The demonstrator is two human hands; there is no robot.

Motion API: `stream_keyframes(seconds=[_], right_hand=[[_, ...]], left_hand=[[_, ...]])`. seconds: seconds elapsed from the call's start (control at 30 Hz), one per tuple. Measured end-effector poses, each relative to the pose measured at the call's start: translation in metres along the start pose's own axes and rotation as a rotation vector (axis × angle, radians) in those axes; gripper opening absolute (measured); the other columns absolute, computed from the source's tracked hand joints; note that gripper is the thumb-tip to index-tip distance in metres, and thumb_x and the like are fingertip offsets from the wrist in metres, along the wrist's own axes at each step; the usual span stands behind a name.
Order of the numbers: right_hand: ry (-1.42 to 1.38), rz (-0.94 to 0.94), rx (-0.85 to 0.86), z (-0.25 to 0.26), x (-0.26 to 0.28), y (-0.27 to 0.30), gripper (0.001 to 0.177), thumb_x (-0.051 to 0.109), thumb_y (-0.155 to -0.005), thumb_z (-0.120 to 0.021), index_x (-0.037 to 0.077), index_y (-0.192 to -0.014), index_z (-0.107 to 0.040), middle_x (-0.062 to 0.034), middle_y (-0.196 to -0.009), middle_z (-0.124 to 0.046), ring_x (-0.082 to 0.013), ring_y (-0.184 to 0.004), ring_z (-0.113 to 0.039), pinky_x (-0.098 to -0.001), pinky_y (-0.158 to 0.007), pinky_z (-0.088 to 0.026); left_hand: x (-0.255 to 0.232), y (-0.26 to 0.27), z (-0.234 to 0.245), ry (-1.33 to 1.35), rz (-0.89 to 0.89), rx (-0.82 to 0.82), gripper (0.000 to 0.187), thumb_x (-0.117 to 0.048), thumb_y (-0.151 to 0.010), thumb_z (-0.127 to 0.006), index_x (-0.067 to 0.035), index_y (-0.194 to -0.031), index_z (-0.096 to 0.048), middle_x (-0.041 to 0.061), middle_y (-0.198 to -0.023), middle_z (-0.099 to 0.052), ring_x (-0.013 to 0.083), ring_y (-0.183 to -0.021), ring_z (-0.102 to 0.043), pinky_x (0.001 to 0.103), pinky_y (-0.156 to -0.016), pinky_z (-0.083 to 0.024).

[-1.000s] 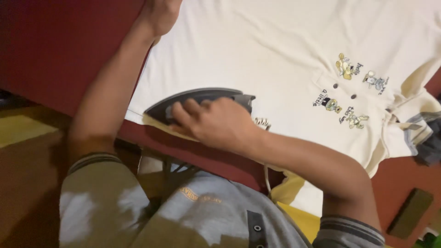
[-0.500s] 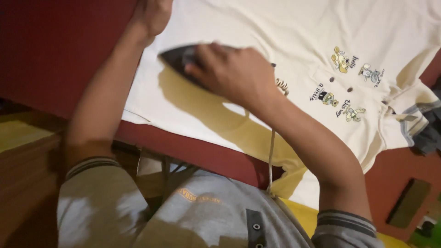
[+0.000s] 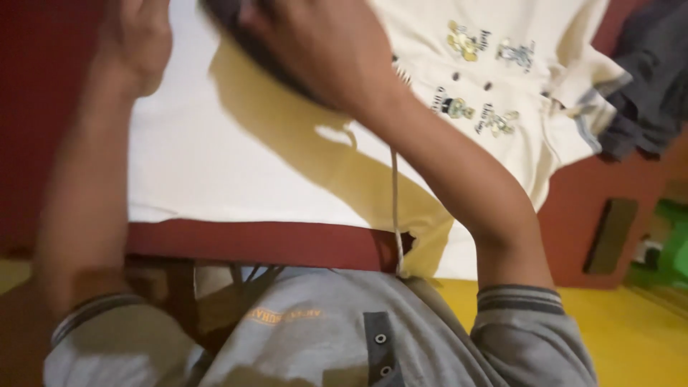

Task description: The person irons a white t-shirt laid out on a red ironing board. They use a black electric iron to smooth the fabric, moving it back and forth across the front of the shirt while holding it flat with their other hand.

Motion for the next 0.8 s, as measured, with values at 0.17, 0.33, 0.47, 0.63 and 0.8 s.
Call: stream_keyframes(seconds=[0.17, 0.33, 0.47, 0.63, 0.8], right_hand=[[-0.231, 0.16, 0.405, 0.03, 0.062, 0.077, 0.039, 0.047, -0.107, -0.061, 0.01, -0.114, -0.067, -0.0133, -0.084, -0.071, -0.0282, -0.05, -0.064, -0.0426, -0.041, -0.048], [-0.182, 0.196, 0.422, 0.047, 0.067, 0.128, 0.041, 0.047, -0.108, -0.058, 0.009, -0.122, -0.068, -0.009, -0.078, -0.068, -0.0227, -0.051, -0.063, -0.0382, -0.038, -0.046], [-0.105, -0.048, 0.326, 0.042, 0.014, 0.121, 0.035, 0.045, -0.109, -0.061, 0.011, -0.111, -0.066, -0.0077, -0.092, -0.076, -0.0212, -0.052, -0.065, -0.036, -0.038, -0.046], [0.161, -0.192, 0.13, 0.064, -0.04, 0.099, 0.038, 0.045, -0.111, -0.065, 0.008, -0.118, -0.066, -0.011, -0.085, -0.073, -0.0315, -0.059, -0.068, -0.042, -0.047, -0.05], [0.133, -0.166, 0.14, 0.079, -0.024, 0.126, 0.04, 0.043, -0.112, -0.067, 0.005, -0.123, -0.065, -0.0136, -0.088, -0.073, -0.0316, -0.06, -0.068, -0.0407, -0.05, -0.051]], left_hand=[[-0.061, -0.002, -0.004, -0.352, -0.167, 0.063, 0.025, -0.024, -0.118, -0.053, 0.0, -0.117, -0.062, 0.018, -0.099, -0.065, 0.0333, -0.093, -0.063, 0.049, -0.083, -0.049], [-0.069, 0.005, -0.006, -0.629, -0.382, 0.003, 0.015, -0.014, -0.11, -0.062, 0.0, -0.113, -0.064, 0.015, -0.099, -0.066, 0.0304, -0.096, -0.065, 0.046, -0.088, -0.05], [-0.075, 0.008, -0.005, -0.696, -0.42, -0.025, 0.015, -0.016, -0.108, -0.064, -0.001, -0.112, -0.065, 0.014, -0.1, -0.067, 0.0309, -0.097, -0.065, 0.045, -0.088, -0.05], [-0.06, 0.015, -0.01, -0.638, -0.413, -0.004, 0.015, -0.014, -0.108, -0.061, -0.001, -0.113, -0.063, 0.015, -0.104, -0.064, 0.0316, -0.101, -0.064, 0.047, -0.095, -0.049], [-0.055, 0.015, -0.01, -0.671, -0.358, 0.02, 0.015, -0.016, -0.108, -0.061, -0.001, -0.111, -0.064, 0.015, -0.101, -0.066, 0.0318, -0.099, -0.063, 0.049, -0.094, -0.049]])
Point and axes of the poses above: each hand's wrist, its own y-axis away from the middle knuckle, its own z-axis out of the back of the hand, x = y × z, the point moved 8 cm from there along -y, towards the middle knuckle
